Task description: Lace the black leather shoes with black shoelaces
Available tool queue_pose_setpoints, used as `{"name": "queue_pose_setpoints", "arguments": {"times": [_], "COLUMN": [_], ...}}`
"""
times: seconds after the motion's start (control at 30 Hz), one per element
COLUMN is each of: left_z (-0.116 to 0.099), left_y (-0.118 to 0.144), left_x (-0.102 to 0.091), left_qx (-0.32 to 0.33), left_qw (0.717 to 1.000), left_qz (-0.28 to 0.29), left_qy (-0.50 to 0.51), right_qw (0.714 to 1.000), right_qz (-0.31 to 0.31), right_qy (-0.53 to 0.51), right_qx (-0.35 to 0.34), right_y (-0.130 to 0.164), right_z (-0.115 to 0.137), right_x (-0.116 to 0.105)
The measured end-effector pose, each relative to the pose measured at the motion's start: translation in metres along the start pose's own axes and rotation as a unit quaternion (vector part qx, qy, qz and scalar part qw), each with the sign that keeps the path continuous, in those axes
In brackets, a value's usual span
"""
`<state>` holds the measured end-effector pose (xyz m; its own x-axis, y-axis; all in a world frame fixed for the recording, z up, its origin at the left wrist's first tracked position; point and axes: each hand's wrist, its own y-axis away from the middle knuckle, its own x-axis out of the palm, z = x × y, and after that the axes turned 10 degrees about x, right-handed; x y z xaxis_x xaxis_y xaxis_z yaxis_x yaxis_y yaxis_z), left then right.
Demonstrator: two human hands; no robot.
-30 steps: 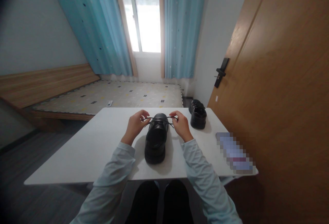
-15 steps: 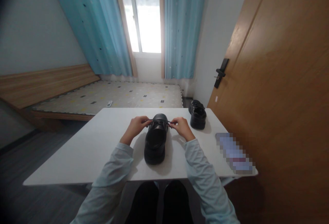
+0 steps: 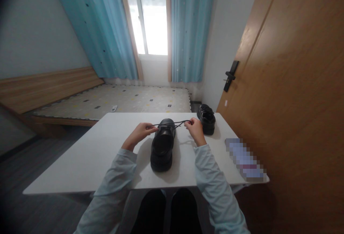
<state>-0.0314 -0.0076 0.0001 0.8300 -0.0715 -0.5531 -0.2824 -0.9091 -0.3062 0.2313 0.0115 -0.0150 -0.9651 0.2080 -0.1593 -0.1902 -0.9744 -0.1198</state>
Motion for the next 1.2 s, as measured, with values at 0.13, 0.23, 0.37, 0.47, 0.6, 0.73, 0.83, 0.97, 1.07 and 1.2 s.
{"name": "queue_pose_setpoints", "arguments": {"times": [0.13, 0.23, 0.37, 0.47, 0.6, 0.73, 0.83, 0.97, 1.07, 1.2], "left_z": [0.007, 0.008, 0.003, -0.001, -0.007, -0.014, -0.018, -0.018, -0.017, -0.018], "left_y": [-0.004, -0.005, -0.003, -0.002, -0.004, -0.005, -0.004, -0.004, -0.005, -0.005], "left_x": [0.004, 0.005, 0.004, 0.003, 0.002, 0.0, -0.002, -0.003, -0.004, -0.004], "left_qx": [-0.023, -0.039, -0.062, -0.062, -0.031, -0.005, 0.002, 0.02, 0.044, 0.065], "left_qw": [0.999, 0.996, 0.989, 0.977, 0.941, 0.911, 0.902, 0.896, 0.884, 0.882], "left_qz": [-0.026, -0.055, -0.091, -0.16, -0.257, -0.289, -0.298, -0.314, -0.338, -0.326], "left_qy": [0.039, 0.058, 0.1, 0.124, 0.22, 0.294, 0.312, 0.313, 0.32, 0.333], "right_qw": [0.983, 0.966, 0.946, 0.935, 0.934, 0.929, 0.926, 0.92, 0.912, 0.898], "right_qz": [-0.014, -0.008, -0.007, -0.022, 0.011, 0.097, 0.166, 0.254, 0.315, 0.38], "right_qy": [-0.174, -0.25, -0.322, -0.353, -0.357, -0.357, -0.337, -0.296, -0.263, -0.215], "right_qx": [0.059, 0.059, 0.041, 0.018, 0.009, -0.004, -0.025, -0.032, -0.03, -0.052], "right_y": [0.004, 0.007, 0.008, 0.008, 0.01, 0.018, 0.026, 0.037, 0.04, 0.039], "right_z": [0.007, 0.015, 0.021, 0.025, 0.03, 0.036, 0.04, 0.044, 0.042, 0.034], "right_x": [0.002, 0.002, 0.0, -0.003, -0.006, -0.006, -0.004, -0.001, 0.002, 0.004]}}
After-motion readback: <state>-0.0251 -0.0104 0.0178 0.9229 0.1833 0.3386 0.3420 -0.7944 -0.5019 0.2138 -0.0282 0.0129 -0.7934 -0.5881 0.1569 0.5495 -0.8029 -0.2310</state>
